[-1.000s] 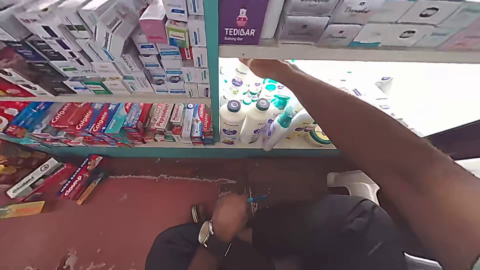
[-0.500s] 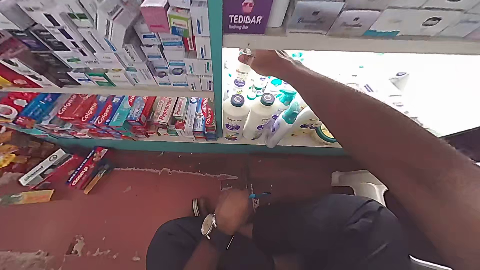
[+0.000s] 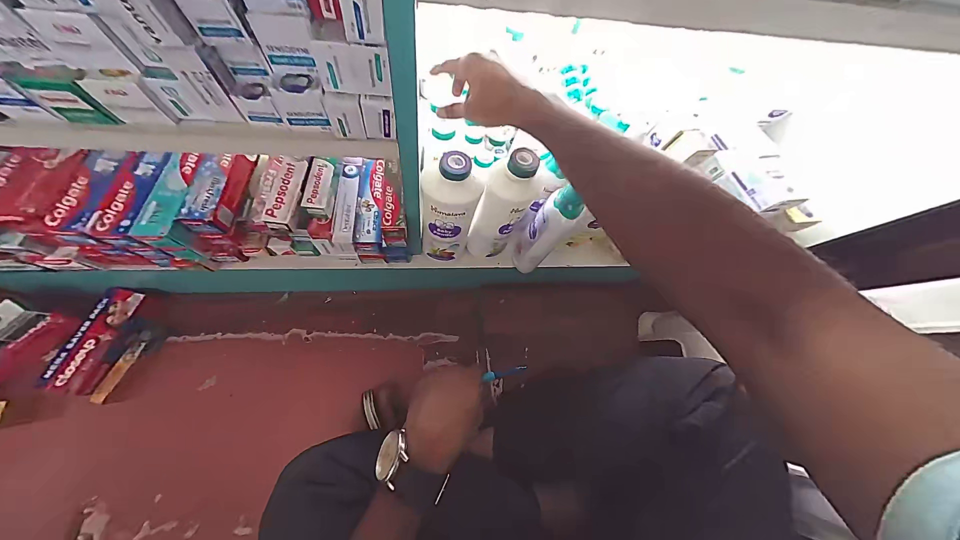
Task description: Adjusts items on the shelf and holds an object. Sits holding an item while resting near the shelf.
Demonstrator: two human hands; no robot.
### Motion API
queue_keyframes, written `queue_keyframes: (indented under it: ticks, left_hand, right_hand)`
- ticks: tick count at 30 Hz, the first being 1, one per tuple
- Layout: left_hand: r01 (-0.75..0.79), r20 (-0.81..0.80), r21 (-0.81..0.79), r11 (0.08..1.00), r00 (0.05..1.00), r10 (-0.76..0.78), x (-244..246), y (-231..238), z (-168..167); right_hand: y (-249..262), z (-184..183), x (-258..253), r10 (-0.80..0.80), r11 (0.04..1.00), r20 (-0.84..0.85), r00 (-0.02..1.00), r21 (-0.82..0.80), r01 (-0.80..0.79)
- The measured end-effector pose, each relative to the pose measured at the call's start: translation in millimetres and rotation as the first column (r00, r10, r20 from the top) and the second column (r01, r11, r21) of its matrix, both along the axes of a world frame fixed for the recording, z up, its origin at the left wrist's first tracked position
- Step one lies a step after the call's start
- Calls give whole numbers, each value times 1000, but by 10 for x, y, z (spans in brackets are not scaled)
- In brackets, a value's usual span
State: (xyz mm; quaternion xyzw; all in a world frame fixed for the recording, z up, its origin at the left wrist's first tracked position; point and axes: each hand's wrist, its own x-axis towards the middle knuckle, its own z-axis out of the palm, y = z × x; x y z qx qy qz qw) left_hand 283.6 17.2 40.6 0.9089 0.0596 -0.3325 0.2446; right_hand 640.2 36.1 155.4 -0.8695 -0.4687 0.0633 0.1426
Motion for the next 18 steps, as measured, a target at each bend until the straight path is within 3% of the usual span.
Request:
queue_keyframes:
  ticks: [4,8,11,14,18]
  left_hand:
    - [0,7,29,1000,1000,0,-7,-8,26]
    - [47,38,37,998,998,-49,-27,-71,56]
    - [58,46,17,998,997,-58,-40,-57,51]
    - [24,20,49,999,999,-25,-11,-60,-24]
    - [51,-54,82,995,997,-46,49,-118,-118]
  right_hand:
    - [-716,308,-386,-17,982,60,998,190,5]
    - [-1720,-15,-1240,-118,928,176,977,370,45]
    - [-2304,-433,-1695,-21,894,50,999,449,-4]
    - [-2564,-915,-1768,110,879,-162,981,477,-20]
    - [-2590,-980,-1688,121,953,-253,960,300,-42]
